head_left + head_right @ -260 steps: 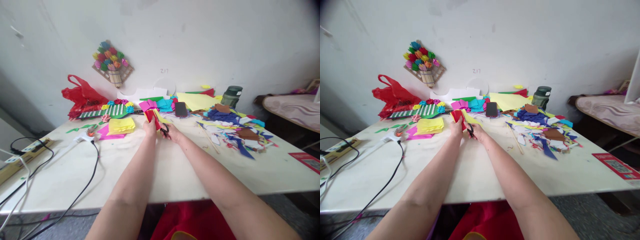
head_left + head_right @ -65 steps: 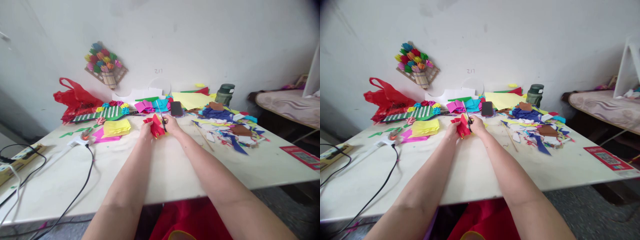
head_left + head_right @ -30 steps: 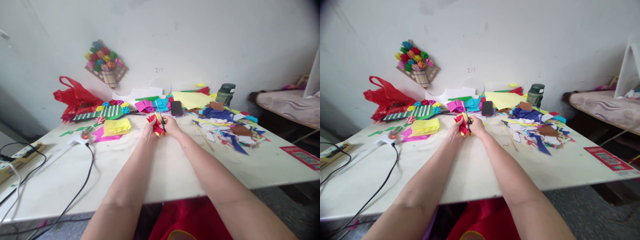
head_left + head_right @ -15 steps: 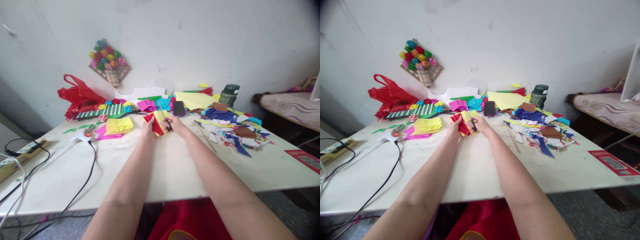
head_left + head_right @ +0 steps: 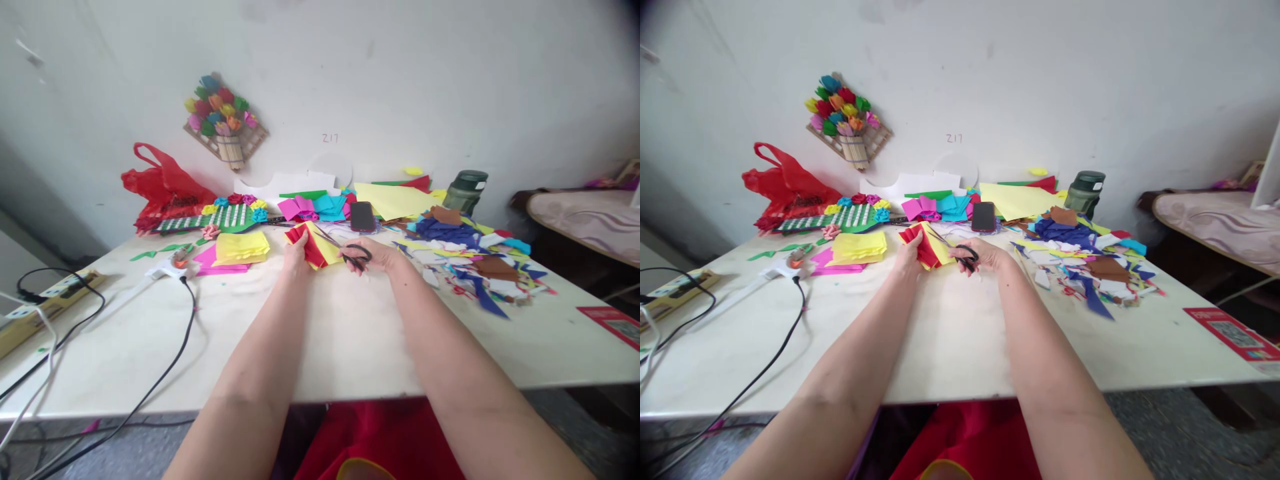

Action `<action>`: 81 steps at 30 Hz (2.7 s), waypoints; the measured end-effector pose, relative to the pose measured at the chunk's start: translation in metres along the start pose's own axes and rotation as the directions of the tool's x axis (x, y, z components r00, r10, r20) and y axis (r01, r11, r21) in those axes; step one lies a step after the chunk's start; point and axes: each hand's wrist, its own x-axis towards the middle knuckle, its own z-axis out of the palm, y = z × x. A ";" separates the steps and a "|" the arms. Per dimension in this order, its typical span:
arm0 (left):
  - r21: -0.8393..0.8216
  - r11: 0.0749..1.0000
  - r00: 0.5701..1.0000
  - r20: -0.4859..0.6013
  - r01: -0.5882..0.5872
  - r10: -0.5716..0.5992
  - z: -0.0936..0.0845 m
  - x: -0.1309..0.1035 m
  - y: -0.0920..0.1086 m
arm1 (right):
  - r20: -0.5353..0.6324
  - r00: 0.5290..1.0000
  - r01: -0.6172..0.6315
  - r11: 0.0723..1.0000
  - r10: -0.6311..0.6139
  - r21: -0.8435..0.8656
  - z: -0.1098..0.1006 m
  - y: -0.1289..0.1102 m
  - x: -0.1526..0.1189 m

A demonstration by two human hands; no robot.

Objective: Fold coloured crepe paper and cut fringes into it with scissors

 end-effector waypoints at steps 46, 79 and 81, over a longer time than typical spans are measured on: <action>-0.052 0.990 0.989 -0.069 0.129 -0.133 0.009 0.006 -0.011 | -0.301 0.953 -0.109 0.966 0.035 -0.234 0.033 0.005 0.031; -0.090 0.986 0.981 -0.115 0.144 -0.154 0.016 0.003 -0.009 | -0.471 0.866 -0.279 0.619 -0.169 -0.734 0.039 -0.013 0.027; -0.096 0.984 0.981 -0.110 0.149 -0.160 0.017 0.003 -0.008 | -0.470 0.866 -0.278 0.619 -0.169 -0.735 0.039 -0.013 0.027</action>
